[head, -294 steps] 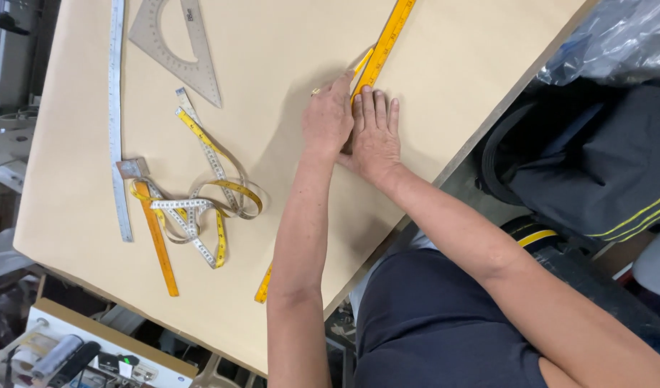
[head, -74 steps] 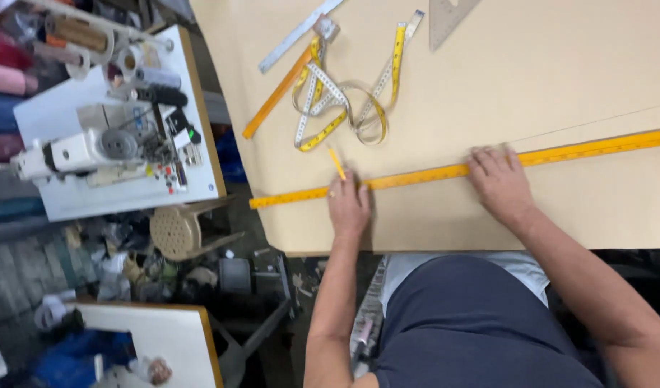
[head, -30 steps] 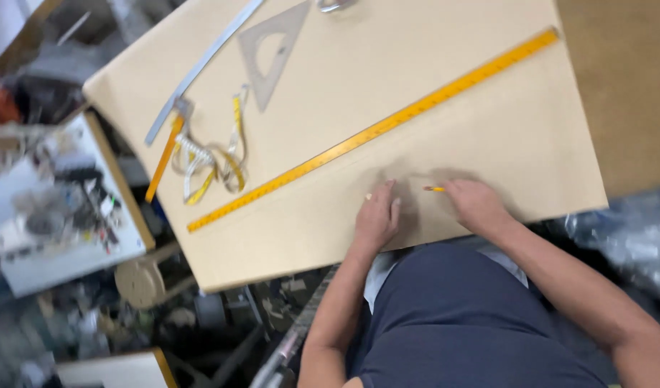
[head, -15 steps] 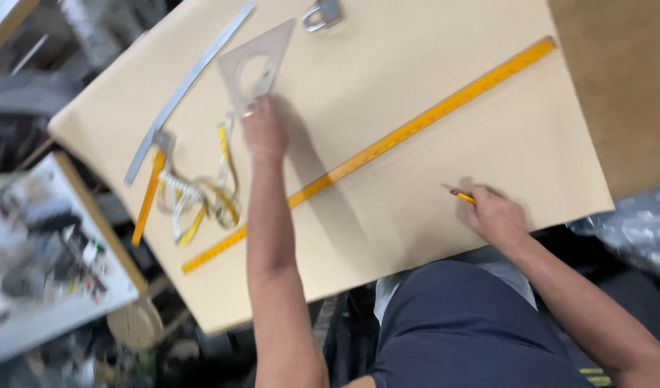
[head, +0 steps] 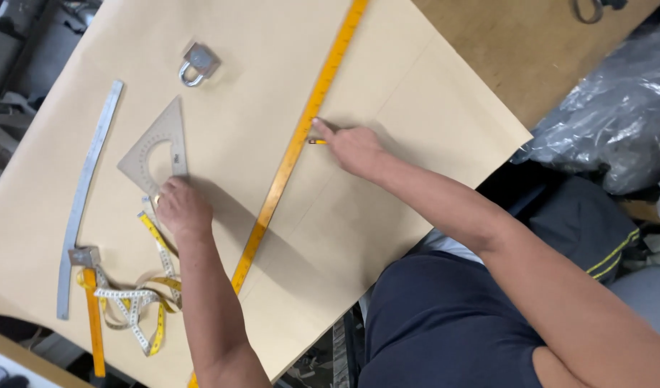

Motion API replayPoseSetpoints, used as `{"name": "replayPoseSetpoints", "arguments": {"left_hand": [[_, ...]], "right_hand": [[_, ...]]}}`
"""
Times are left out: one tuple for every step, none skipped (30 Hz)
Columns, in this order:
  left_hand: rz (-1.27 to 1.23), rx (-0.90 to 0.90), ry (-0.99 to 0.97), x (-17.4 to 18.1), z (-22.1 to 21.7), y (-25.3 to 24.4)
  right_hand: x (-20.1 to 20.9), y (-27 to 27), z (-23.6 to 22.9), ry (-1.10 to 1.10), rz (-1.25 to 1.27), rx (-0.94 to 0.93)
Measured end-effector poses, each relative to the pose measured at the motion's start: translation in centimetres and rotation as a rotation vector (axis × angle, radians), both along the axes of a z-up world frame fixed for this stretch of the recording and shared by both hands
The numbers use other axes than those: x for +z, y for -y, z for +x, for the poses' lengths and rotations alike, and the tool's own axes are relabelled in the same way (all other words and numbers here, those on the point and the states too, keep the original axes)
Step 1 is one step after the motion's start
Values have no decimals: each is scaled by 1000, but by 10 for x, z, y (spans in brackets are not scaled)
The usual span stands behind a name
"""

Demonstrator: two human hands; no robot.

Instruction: The person measures and marks a large piece of beige fabric on a worktable using a yellow ruler, a metal set square, a flexible measuring tape, and a pencil. They draw straight lines and mark measurement points across the fabric surface.

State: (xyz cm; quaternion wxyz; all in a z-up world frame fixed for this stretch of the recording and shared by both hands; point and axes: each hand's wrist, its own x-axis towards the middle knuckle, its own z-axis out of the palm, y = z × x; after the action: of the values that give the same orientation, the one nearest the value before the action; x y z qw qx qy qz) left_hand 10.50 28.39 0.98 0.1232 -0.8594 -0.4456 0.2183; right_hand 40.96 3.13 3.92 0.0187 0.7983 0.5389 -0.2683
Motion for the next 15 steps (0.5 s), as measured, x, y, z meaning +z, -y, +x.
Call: {"name": "replayPoseSetpoints", "arguments": {"left_hand": [[-45,31,-11,-4,0,-2],[-88,65,-25,-7,-3,-5],[-87,54,-21,-1,8,-7],[-78,33,64,9,11,-6],[-68,12,149,18,14,-7],[-65,23,152,5,13,-11],[-1,23,127,-9,12,-15],[57,11,100,-23,14,-19],[55,9,100,-28,8,-22],[42,-1,38,-35,9,-30],[31,-11,-24,-42,11,-37],[32,-24,-24,-37,15,-35],[-20,-6,15,-32,20,-32],[-72,20,50,-26,19,-28],[-68,15,46,-21,22,-23]], "right_hand": [[9,-4,1,-27,1,6],[18,-11,0,-57,5,15],[25,1,3,-53,6,4],[32,11,1,-117,-1,-40],[39,21,-1,-181,-9,-83],[39,41,-2,-178,-8,-72],[40,60,-3,-225,-44,-123],[42,84,-5,-274,-83,-188],[40,107,-5,-274,-85,-189],[38,130,-5,-253,-117,-260],[35,153,-3,-232,-149,-331],[38,171,-2,-233,-146,-343],[40,189,-1,-211,-146,-403],[42,206,0,-193,-146,-455],[42,213,0,-197,-143,-459]]}}
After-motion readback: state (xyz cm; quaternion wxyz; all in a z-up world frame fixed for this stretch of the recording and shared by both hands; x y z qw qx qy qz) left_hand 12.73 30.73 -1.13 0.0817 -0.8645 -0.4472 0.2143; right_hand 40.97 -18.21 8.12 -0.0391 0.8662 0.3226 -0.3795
